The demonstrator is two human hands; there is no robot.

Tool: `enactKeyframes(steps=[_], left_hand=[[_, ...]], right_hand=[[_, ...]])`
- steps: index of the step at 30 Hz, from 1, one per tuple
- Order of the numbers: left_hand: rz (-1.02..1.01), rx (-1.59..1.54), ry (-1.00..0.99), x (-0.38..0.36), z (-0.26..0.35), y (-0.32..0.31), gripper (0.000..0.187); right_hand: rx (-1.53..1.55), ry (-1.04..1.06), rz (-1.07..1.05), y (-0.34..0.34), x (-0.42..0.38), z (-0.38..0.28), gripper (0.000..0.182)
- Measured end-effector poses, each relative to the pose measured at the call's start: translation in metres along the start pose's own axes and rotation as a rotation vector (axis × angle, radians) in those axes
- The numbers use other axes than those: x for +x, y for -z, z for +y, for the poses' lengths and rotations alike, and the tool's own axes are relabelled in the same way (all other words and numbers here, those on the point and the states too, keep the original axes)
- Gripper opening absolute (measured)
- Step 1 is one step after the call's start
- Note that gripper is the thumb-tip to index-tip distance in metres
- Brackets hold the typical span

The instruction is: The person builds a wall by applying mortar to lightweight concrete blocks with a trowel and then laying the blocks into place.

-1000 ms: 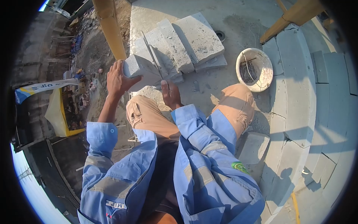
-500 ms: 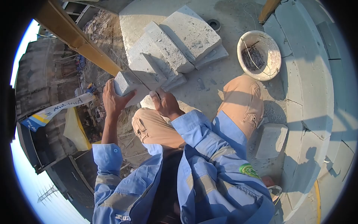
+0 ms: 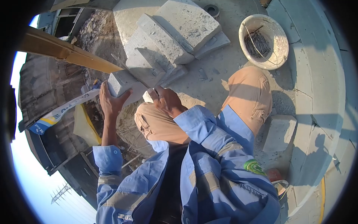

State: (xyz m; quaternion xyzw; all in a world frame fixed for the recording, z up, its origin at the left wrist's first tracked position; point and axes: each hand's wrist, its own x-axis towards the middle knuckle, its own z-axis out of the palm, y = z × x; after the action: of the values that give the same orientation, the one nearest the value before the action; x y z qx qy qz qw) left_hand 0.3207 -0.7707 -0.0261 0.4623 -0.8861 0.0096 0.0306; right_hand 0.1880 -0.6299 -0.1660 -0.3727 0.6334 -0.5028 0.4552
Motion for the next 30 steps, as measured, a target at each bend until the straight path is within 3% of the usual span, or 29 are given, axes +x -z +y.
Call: enactKeyframes(steps=[3, 6, 7, 12, 14, 16, 18, 21, 24, 25, 30], left_hand=[[0.001, -0.021, -0.002, 0.007, -0.001, -0.003, 0.086], [-0.021, -0.061, 0.056, 0.004, 0.002, -0.003, 0.086], [-0.014, -0.037, 0.03, 0.003, 0.002, -0.002, 0.086], [-0.029, 0.012, 0.016, 0.005, 0.006, 0.003, 0.087], [-0.005, 0.005, 0.001, 0.006, -0.003, -0.006, 0.086], [0.041, -0.008, -0.013, 0.002, -0.006, -0.008, 0.084], [0.029, 0.009, -0.018, 0.004, -0.004, -0.005, 0.084], [-0.001, 0.031, 0.003, 0.002, 0.0, -0.001, 0.084], [0.039, 0.003, -0.026, -0.002, -0.005, -0.005, 0.084], [0.039, 0.009, -0.024, 0.001, -0.007, -0.008, 0.084], [-0.03, 0.043, 0.018, 0.006, -0.001, -0.001, 0.09]], right_hand=[[0.019, 0.177, -0.003, 0.005, -0.006, -0.028, 0.05], [-0.084, 0.022, 0.0, -0.005, 0.006, -0.004, 0.048], [0.044, 0.013, 0.013, -0.001, 0.008, 0.017, 0.047], [-0.072, 0.033, -0.015, 0.011, 0.007, -0.009, 0.043], [-0.042, 0.247, 0.068, 0.001, -0.002, -0.012, 0.051], [-0.094, 0.008, 0.078, -0.01, 0.009, 0.038, 0.052], [-0.126, -0.094, 0.011, 0.006, 0.017, 0.048, 0.053], [-0.118, 0.033, 0.003, 0.004, 0.002, 0.004, 0.048], [-0.038, -0.012, -0.016, 0.003, 0.006, 0.023, 0.052], [-0.06, -0.015, 0.08, -0.006, 0.014, 0.057, 0.052], [-0.035, -0.006, -0.025, 0.0, 0.009, 0.041, 0.053]])
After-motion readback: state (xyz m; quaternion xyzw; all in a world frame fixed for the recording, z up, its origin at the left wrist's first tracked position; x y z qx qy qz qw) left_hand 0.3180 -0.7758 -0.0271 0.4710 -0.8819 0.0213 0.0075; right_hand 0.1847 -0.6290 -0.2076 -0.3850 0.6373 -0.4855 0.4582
